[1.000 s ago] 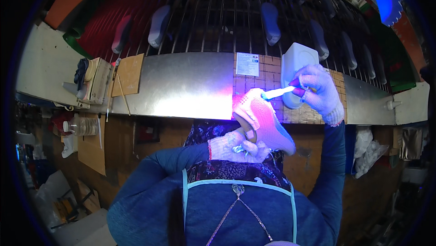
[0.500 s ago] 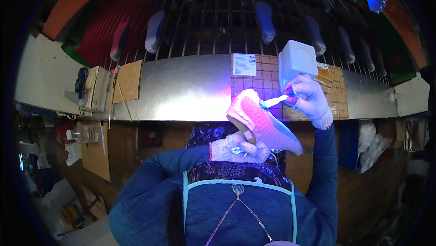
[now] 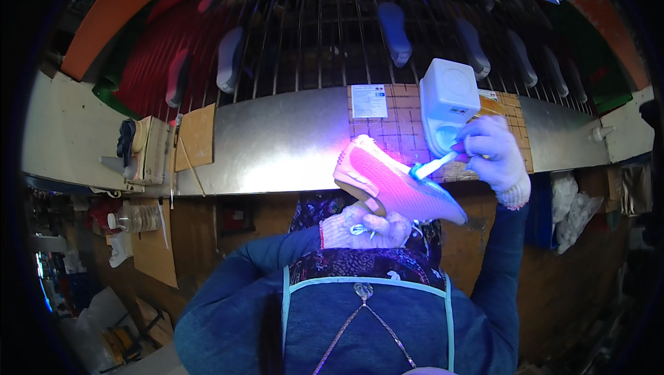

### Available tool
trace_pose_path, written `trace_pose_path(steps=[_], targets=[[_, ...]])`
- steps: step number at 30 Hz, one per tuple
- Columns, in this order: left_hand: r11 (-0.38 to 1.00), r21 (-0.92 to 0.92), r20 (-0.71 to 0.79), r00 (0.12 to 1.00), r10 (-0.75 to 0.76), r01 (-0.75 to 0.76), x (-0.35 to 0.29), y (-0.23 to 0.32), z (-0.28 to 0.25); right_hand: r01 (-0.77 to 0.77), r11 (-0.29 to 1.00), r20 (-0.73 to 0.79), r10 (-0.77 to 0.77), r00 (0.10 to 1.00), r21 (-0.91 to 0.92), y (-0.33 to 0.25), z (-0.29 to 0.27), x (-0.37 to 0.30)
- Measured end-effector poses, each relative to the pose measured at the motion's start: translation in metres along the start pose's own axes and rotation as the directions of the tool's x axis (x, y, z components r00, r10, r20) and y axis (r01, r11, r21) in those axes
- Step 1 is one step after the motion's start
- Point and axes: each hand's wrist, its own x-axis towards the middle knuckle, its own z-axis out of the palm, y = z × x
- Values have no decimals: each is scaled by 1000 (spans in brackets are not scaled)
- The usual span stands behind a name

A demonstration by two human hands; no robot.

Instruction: The person cleans a pink athletic shoe using a small brush and a liquid from a white dispenser. They repeatedly dip the brush into the dispenser and scrub the shoe's upper, sole, and laces while rotating the shoe to access different areas.

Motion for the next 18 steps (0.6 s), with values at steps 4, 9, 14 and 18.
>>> trace_pose_path(steps=[4, 9, 14, 18], targets=[[903, 374, 39, 976, 214, -213, -8, 6, 32, -154, 985, -265, 127, 956, -84, -12, -2, -4], [-9, 959, 206, 679, 705, -282, -8, 39, 95, -183, 969, -382, 234, 894, 165, -59, 19, -8], [-273, 843, 487, 442, 753, -464, -9, 73, 102, -31, 992, -224, 58, 973, 123, -83, 47, 8], [63, 780, 549, 729, 409, -622, -22, 85, 90, 39, 997, -345, -59, 937, -67, -66, 64, 44]])
